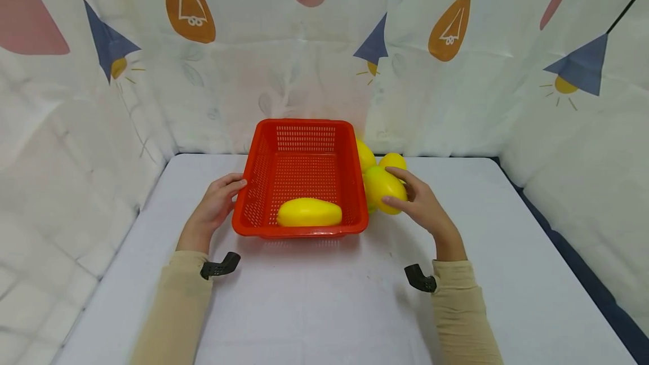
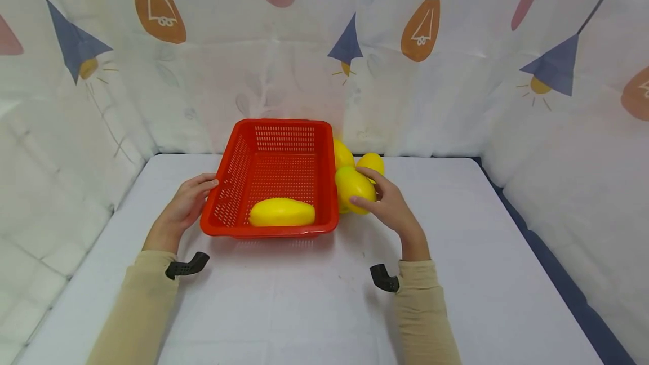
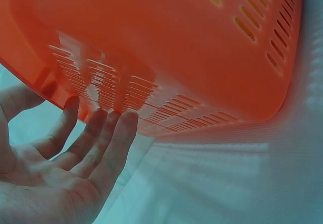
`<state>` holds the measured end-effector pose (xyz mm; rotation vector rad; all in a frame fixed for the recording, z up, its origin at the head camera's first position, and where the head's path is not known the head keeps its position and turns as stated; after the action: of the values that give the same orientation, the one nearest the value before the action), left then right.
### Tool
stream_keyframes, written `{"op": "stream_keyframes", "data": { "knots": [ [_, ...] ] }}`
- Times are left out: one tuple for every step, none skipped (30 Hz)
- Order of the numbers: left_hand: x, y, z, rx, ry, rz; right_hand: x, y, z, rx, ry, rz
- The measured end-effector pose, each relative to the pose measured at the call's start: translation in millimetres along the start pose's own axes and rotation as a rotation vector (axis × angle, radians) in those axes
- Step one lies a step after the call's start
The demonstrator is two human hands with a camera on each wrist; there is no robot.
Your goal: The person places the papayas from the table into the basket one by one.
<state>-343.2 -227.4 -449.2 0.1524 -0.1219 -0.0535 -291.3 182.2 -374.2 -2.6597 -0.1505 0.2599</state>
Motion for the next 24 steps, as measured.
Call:
{"op": "stream_keyframes", "data": {
  "knots": [
    [1.4,1.1,1.6,0.000,-0.001,-0.001,-0.2,0.9,-0.6,-0.001,-0.001,-0.003],
    [3.0,2.2,3.2,-0.001,-0.001,-0.002,-0.6,1.7,-1.3,-0.001,-0.005,-0.006],
    [4.7,3.4,5.0,-0.001,0.001,-0.004,-1.0,2.6,-1.8,-0.001,-0.008,-0.008],
    [6.0,4.3,6.4,0.000,0.004,-0.006,-1.5,3.4,-2.2,-0.003,-0.011,-0.010],
    [7.0,4.8,7.6,0.002,0.008,-0.008,-2.1,4.1,-2.6,-0.003,-0.016,-0.013],
    [7.7,5.4,8.4,0.002,0.011,-0.010,-2.7,4.9,-3.0,-0.003,-0.018,-0.014],
    [7.9,5.6,8.6,0.004,0.013,-0.011,-3.3,5.7,-3.4,-0.004,-0.020,-0.016],
    [7.5,5.4,8.1,0.004,0.013,-0.012,-3.8,6.7,-3.8,-0.003,-0.023,-0.018],
    [6.6,4.7,7.1,0.005,0.013,-0.011,-4.2,7.7,-4.1,-0.005,-0.021,-0.020],
    [5.4,3.8,5.7,0.007,0.011,-0.009,-4.7,8.8,-4.7,-0.004,-0.021,-0.022],
    [4.1,2.9,4.2,0.009,0.008,-0.008,-5.2,9.7,-5.3,-0.003,-0.020,-0.024],
    [3.0,2.0,2.7,0.010,0.006,-0.007,-5.6,10.8,-5.9,-0.004,-0.016,-0.026],
    [1.7,1.1,1.3,0.010,0.003,-0.005,-5.9,11.7,-6.4,-0.001,-0.012,-0.027],
    [0.7,0.3,0.1,0.009,0.002,-0.002,-6.2,12.5,-6.8,0.003,-0.009,-0.028],
    [-0.1,-0.3,-0.9,0.007,0.000,0.000,-6.4,13.1,-7.0,0.004,-0.007,-0.029],
    [-0.6,-0.6,-1.4,0.004,0.000,0.001,-6.7,13.8,-7.5,0.005,-0.007,-0.030],
    [-0.8,-0.7,-1.5,0.002,0.001,0.000,-7.0,14.6,-7.8,0.005,-0.005,-0.032],
    [-1.0,-0.8,-1.6,-0.001,0.003,0.000,-7.2,15.4,-8.2,0.006,-0.005,-0.034],
    [-1.1,-0.9,-1.7,-0.004,0.004,0.001,-7.4,16.3,-8.6,0.008,-0.005,-0.037],
    [-1.1,-0.8,-1.5,-0.005,0.005,0.001,-7.6,17.0,-9.2,0.010,-0.005,-0.039],
    [-0.9,-0.6,-1.4,-0.006,0.006,0.001,-7.9,17.8,-9.8,0.011,-0.004,-0.040],
    [-0.6,-0.5,-1.2,-0.007,0.006,0.001,-8.1,18.4,-10.7,0.012,-0.003,-0.041],
    [-0.4,-0.3,-1.1,-0.008,0.005,0.001,-8.3,19.0,-11.3,0.014,-0.001,-0.041],
    [-0.2,-0.4,-1.2,-0.010,0.003,0.003,-8.5,19.6,-12.0,0.016,0.000,-0.042]
  ]
}}
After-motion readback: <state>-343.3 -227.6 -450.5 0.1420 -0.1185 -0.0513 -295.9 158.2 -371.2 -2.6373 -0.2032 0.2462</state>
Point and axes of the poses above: each hand's wrist, its own x-axis away from the middle knuckle, its own y-axis out of the palm, z = x × y, the point moved 9 cm from there along -x, towards the middle knuckle, and after that the axes turned 7 degrees about z, right-handed, at the moved point
